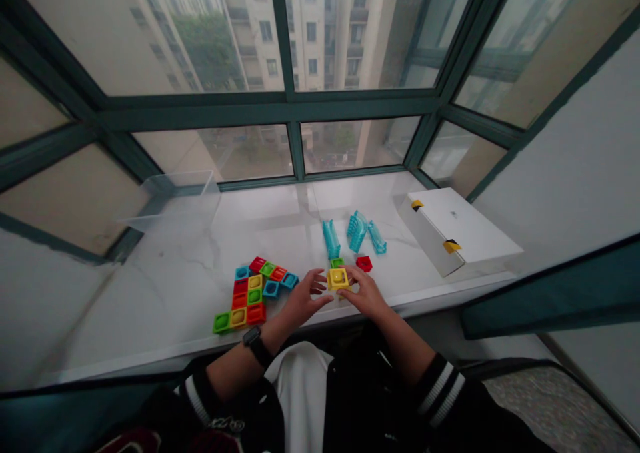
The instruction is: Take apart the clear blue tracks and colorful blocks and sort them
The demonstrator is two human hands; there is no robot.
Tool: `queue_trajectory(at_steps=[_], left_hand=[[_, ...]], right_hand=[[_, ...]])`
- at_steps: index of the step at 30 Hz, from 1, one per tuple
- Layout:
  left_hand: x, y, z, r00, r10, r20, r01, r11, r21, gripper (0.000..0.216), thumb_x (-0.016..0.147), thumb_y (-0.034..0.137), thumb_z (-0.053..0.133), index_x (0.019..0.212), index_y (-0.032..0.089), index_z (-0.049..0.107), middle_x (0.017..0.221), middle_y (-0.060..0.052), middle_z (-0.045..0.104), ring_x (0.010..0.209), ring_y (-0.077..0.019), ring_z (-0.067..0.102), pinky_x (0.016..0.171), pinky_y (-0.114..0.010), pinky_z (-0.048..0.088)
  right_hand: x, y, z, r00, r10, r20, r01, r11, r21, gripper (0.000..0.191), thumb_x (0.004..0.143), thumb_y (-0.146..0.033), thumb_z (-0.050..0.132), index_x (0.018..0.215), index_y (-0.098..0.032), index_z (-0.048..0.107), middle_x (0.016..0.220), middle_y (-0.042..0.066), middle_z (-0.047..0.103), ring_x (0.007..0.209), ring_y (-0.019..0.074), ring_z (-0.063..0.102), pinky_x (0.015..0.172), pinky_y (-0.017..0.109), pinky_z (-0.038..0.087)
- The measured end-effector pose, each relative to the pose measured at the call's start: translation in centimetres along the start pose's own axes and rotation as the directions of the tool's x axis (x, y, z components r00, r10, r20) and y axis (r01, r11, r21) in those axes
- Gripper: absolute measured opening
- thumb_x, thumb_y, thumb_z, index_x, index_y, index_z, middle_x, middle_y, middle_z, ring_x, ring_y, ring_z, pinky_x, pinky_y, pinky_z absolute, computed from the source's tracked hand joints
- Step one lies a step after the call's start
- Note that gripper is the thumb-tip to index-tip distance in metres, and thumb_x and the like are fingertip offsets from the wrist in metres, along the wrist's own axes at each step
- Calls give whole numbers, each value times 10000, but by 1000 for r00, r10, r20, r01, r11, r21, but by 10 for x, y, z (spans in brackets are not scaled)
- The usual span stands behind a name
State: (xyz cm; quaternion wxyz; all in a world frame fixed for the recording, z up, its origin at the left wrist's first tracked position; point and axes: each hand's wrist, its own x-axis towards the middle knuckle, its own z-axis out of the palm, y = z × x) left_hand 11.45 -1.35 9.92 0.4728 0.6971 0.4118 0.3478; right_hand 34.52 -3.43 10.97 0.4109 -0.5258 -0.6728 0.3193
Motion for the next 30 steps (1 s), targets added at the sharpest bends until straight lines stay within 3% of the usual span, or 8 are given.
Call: queue_trajectory(at_steps=[6, 12, 18, 30], left_hand=[[16, -35, 30, 999, -12, 41, 5, 985, 174, 633, 777, 309, 860, 1321, 232, 548, 1309, -93, 615, 954, -196, 673, 748, -335, 592], [26, -43, 45, 994, -67, 87, 41, 963, 268, 629, 756, 262, 867, 1309, 181, 579, 1260, -114, 669, 935, -223, 679, 879, -402, 567], [29, -49, 50, 992, -64, 111, 37, 973, 227, 453, 838, 258, 778, 1260, 193, 626, 1204, -97, 726, 955, -230, 706, 874, -371, 559], [28, -52, 51, 991, -115, 68, 103, 983, 151, 434, 794, 247, 801, 1203, 210, 661, 1151, -67, 761, 885, -213, 720, 825, -358, 579]], right_hand=[[-8, 33, -11, 988, 108, -108, -114, 992, -48, 527, 777, -311, 781, 1286, -241, 664, 1230, 87, 735, 1019, 261, 698, 872, 405, 575], [-13, 51, -6, 985, 146, -95, -155, 984, -89, 501, 756, -283, 765, 1247, -241, 677, 1186, 68, 749, 1004, 252, 689, 862, 391, 559], [-13, 58, -2, 989, 145, -38, -148, 985, -92, 539, 748, -275, 765, 1278, -244, 673, 1207, 65, 748, 1016, 243, 692, 854, 373, 559], [-11, 62, 3, 988, 150, 19, -148, 985, -89, 533, 752, -270, 774, 1277, -246, 682, 1207, 62, 746, 1023, 251, 705, 878, 405, 581]])
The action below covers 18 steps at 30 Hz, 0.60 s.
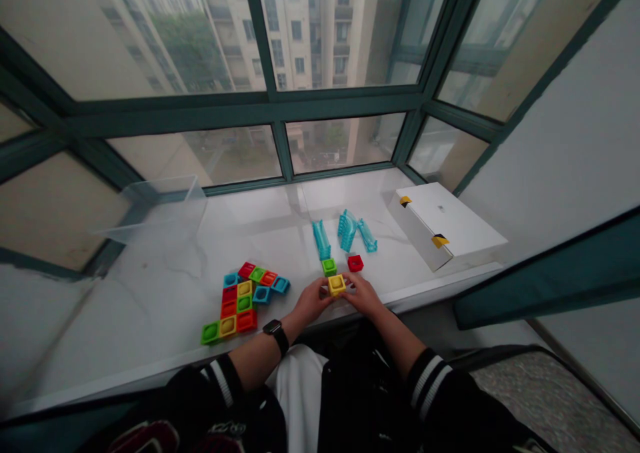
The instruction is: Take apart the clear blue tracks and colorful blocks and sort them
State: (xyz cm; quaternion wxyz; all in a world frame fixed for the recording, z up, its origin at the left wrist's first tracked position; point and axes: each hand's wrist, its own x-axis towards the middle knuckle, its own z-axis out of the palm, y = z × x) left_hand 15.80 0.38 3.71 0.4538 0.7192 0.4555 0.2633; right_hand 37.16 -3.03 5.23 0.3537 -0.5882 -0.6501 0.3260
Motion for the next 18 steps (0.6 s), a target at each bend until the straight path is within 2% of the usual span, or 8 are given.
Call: queue_trajectory(at_steps=[9, 18], left_hand=[[-1, -1, -4, 1000, 1, 23, 0, 1000, -21, 408, 795, 262, 807, 1178, 224, 671, 1128, -50, 774, 923, -213, 734, 840, -348, 583], [-5, 3, -7, 999, 28, 35, -26, 998, -58, 442, 812, 286, 789, 1221, 249, 624, 1212, -48, 757, 986, -222, 743, 841, -351, 596]], right_hand=[[2, 8, -1, 999, -33, 28, 32, 999, 36, 546, 765, -267, 801, 1296, -243, 679, 1198, 64, 753, 1002, 249, 730, 959, 440, 587], [0, 9, -2, 997, -47, 62, 44, 998, 52, 539, 791, -243, 767, 1320, -238, 664, 1236, 86, 737, 1028, 264, 749, 971, 452, 595]])
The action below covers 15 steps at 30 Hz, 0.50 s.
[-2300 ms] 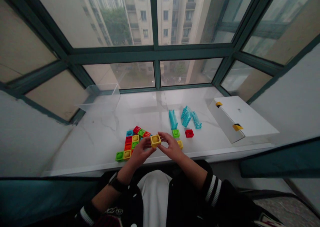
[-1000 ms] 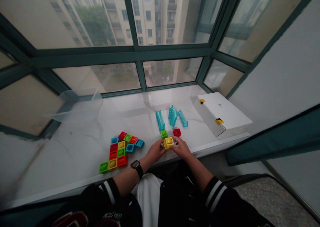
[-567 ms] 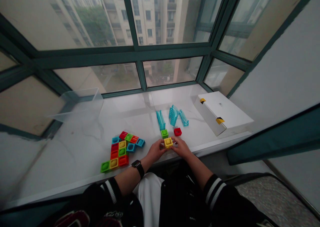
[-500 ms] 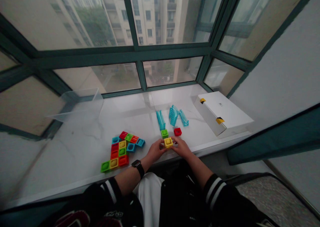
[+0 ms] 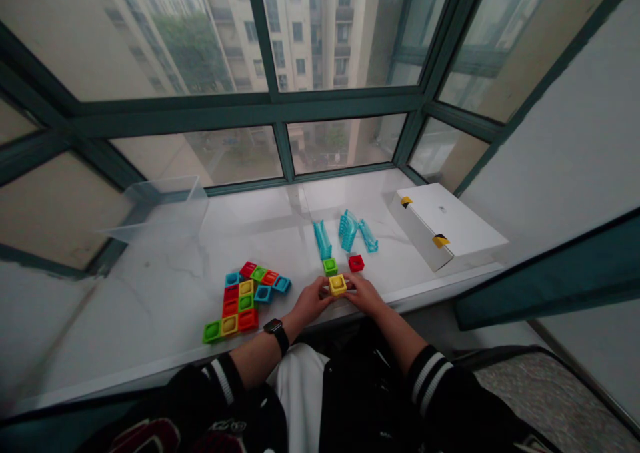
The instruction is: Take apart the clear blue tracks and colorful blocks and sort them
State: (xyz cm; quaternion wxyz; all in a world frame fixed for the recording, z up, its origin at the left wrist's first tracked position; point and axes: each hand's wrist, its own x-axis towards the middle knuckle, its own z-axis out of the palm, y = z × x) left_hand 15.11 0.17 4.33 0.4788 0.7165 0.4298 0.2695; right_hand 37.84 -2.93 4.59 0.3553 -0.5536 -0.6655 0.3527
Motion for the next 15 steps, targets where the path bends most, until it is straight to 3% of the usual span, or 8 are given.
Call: queue_trajectory(at_steps=[15], left_hand=[[-1, 1, 2, 1000, -7, -11, 7, 1000, 3, 414, 808, 277, 787, 1187, 234, 628, 1127, -49, 773, 958, -224, 739, 835, -355, 586]], right_hand=[[2, 10, 2, 999, 48, 26, -50, 993, 107, 506, 773, -326, 799, 1258, -215, 703, 1172, 82, 746, 1001, 264, 752, 934, 451, 615]])
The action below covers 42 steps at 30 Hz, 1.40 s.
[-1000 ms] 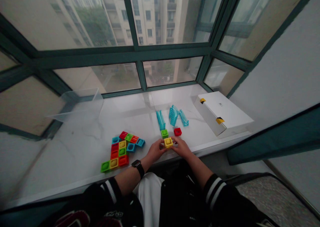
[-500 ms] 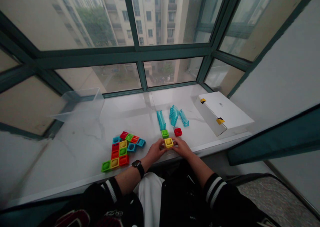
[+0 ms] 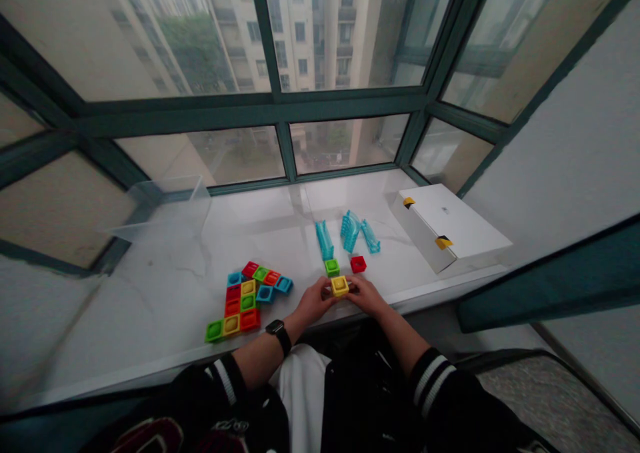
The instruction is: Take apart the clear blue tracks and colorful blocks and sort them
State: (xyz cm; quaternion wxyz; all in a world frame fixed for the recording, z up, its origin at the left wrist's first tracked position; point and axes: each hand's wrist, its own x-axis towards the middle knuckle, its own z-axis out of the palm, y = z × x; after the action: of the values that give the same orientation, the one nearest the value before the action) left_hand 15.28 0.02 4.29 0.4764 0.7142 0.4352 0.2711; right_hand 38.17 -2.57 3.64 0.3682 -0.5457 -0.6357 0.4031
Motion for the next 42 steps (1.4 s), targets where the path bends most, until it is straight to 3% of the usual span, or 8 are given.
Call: queue_trajectory(at_steps=[11, 16, 19, 22, 24, 28, 34, 42], left_hand=[[-1, 1, -10, 999, -20, 41, 20, 1000, 6, 527, 763, 275, 839, 1244, 252, 625, 1175, -62, 760, 990, -225, 740, 822, -348, 606], [-26, 7, -78, 991, 95, -97, -88, 994, 71, 366, 918, 382, 676, 1254, 247, 622, 1238, -66, 727, 1021, -204, 711, 844, -359, 600], [-52, -3, -133, 939, 128, -320, -26, 952, 304, 254, 979, 384, 575, 1156, 237, 682, 1168, -81, 742, 1098, -253, 686, 1018, -472, 540], [-74, -23, -171, 895, 189, -404, 34, 874, 484, 263, 969, 350, 574, 1175, 239, 694, 1258, -99, 724, 1222, -304, 638, 1113, -540, 468], [-83, -36, -179, 897, 205, -392, 52, 831, 553, 255, 970, 334, 567, 1167, 246, 703, 1358, -103, 690, 1306, -320, 596, 1155, -559, 432], [-83, -50, -170, 918, 150, -368, 132, 758, 639, 365, 976, 333, 564, 1315, 247, 668, 1492, -116, 617, 1418, -355, 513, 1215, -644, 330], [-77, -50, -159, 937, 114, -330, 185, 639, 747, 417, 1004, 339, 548, 1409, 309, 642, 1605, -96, 510, 1464, -338, 467, 1249, -644, 254], [-80, -49, -161, 969, 155, -191, 45, 653, 756, 396, 974, 343, 609, 1366, 343, 670, 1601, -68, 511, 1454, -323, 467, 1246, -624, 261]], right_hand=[[2, -11, -7, 999, -16, 36, 19, 995, -97, 517, 741, -248, 808, 1248, -214, 707, 1199, 97, 732, 993, 255, 732, 925, 445, 614], [-7, -23, -15, 999, -24, 37, 28, 994, -104, 704, 729, -368, 847, 1385, -235, 630, 1385, 130, 636, 999, 253, 720, 863, 441, 637], [-11, -47, -25, 982, -140, -124, 116, 975, -187, 522, 861, -399, 745, 1355, -258, 647, 1361, 122, 642, 1082, 278, 687, 900, 463, 621], [-7, -82, -24, 900, -318, -298, 220, 922, -319, 335, 943, -357, 657, 1263, -267, 691, 1266, 118, 682, 1162, 314, 638, 1029, 525, 549], [2, -107, -10, 867, -403, -293, 292, 887, -357, 288, 962, -328, 640, 1237, -268, 699, 1209, 113, 700, 1157, 314, 638, 1054, 523, 527], [27, -139, 48, 881, -473, -17, 445, 839, -313, 325, 978, -268, 632, 1302, -277, 658, 1233, 89, 691, 1189, 272, 637, 1073, 463, 518], [54, -128, 135, 957, -216, 196, 278, 876, -395, 557, 876, -150, 741, 1404, -213, 576, 1384, 136, 599, 1274, 274, 596, 1133, 434, 478], [54, -110, 149, 973, -18, 228, 135, 849, -511, 333, 899, -126, 704, 1216, -207, 643, 1300, 108, 626, 1181, 241, 626, 1034, 355, 484]])
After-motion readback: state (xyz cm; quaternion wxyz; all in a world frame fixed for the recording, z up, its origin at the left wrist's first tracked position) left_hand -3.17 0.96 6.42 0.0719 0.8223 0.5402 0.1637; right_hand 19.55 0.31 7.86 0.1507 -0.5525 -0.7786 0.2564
